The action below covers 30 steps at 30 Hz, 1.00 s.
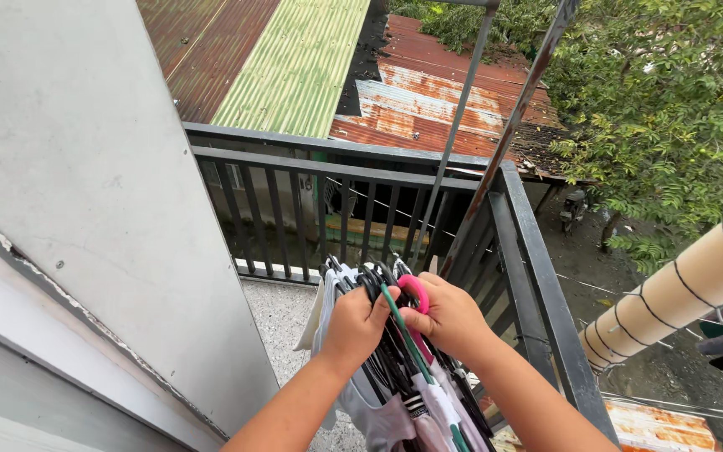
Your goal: The person opens a window blind, takes several hangers with clothes out to a balcony, and hangs them on a metal rod.
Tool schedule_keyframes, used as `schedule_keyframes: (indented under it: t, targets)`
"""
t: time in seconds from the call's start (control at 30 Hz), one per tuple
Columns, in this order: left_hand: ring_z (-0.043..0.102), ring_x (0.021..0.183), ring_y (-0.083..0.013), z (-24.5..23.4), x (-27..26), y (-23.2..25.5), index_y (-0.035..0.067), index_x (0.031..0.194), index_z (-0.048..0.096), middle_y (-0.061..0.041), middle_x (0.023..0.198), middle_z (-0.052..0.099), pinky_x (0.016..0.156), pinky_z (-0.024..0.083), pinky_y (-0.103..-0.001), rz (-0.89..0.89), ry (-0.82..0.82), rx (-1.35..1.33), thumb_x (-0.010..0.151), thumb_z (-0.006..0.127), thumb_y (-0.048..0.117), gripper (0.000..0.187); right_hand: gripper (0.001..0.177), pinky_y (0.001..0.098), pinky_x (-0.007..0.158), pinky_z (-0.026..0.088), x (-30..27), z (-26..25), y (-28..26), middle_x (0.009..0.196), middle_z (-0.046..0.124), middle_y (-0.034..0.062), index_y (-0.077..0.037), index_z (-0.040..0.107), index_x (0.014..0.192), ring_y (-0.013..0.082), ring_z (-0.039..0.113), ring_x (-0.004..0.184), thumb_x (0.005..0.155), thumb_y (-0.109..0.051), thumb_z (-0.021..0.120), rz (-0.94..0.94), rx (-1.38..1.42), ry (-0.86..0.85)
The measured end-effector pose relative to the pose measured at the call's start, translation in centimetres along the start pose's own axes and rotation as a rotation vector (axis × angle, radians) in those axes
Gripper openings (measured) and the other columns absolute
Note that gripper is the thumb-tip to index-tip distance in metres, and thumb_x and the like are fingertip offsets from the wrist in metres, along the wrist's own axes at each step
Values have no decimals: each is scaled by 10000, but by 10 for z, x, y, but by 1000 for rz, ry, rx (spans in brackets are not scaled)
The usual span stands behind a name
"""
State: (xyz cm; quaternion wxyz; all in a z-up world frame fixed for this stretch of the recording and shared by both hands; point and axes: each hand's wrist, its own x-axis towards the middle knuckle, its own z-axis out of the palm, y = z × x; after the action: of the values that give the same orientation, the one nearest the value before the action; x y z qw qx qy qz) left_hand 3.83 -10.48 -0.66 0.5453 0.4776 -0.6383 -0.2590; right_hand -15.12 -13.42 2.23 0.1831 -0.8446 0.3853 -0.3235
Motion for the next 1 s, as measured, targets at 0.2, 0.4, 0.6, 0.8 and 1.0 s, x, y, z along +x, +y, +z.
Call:
schedule_keyframes:
  t: [0.2,0.4,0.6,0.8,1.0]
  targets:
    - [706,656,-222,1,52,-19,34,850,753,-102,721,737,615,536,-347,-48,-98,-71,986,580,493,510,422,322,871,495,39,40,50,999,596,75,-56,695,1039,226,594,951,955,-468,664,-64,333,218]
    - [600,609,-133,2,102,-44,36,791,773,-61,638,674,590,487,-323,-272,-221,-187,927,637,568,566,320,268,821,506,70,44,56,997,673,16,-38,709,1096,114,624,916,892,-278,767,273,621,276]
    - [642,577,-147,-2,148,-41,50,774,782,-54,603,677,581,496,-323,-297,-228,-58,855,665,600,567,286,256,719,521,117,26,62,882,706,22,6,740,1046,76,594,791,874,-214,799,434,496,206]
    - [637,589,-133,-4,207,-48,68,777,780,-40,620,686,589,498,-316,-261,-169,-8,825,718,562,501,240,246,720,516,178,33,71,879,706,-2,-31,715,1048,73,620,780,861,-179,743,545,879,335]
    - [550,587,-100,-9,270,-53,24,742,777,-26,617,650,554,449,-314,-405,19,-110,831,769,512,496,182,237,626,429,254,48,102,828,596,-21,-21,641,965,62,514,720,934,-172,737,375,1062,508]
